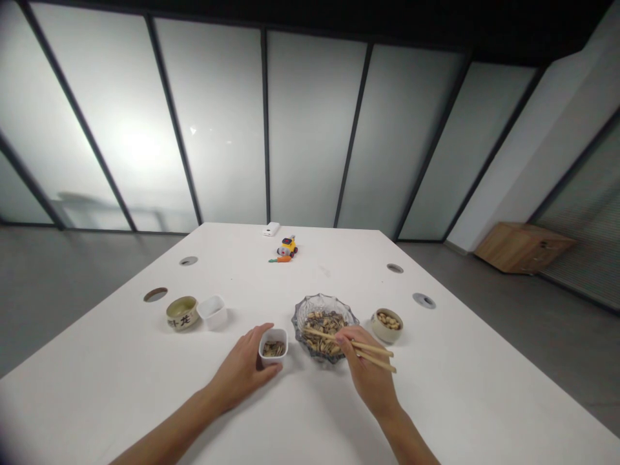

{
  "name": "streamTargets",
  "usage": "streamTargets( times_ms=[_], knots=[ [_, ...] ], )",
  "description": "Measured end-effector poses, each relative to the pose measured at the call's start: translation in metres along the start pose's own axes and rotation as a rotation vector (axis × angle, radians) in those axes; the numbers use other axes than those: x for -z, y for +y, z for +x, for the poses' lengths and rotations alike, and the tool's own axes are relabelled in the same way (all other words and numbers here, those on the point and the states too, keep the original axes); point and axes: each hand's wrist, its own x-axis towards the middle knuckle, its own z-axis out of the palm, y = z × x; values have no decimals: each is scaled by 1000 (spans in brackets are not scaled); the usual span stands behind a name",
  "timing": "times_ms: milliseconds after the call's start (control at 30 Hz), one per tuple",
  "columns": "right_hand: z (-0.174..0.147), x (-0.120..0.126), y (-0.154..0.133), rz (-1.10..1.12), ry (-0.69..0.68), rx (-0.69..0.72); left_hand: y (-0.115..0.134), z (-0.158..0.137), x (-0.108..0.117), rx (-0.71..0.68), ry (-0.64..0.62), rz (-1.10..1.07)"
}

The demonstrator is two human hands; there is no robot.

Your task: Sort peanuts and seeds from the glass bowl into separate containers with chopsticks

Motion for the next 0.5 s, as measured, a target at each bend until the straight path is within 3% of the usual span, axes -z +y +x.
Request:
streamTargets(
  times_ms=[500],
  knots=[
    [0, 2, -5, 10, -15, 72, -2, 2, -2, -2, 0, 1]
  ],
)
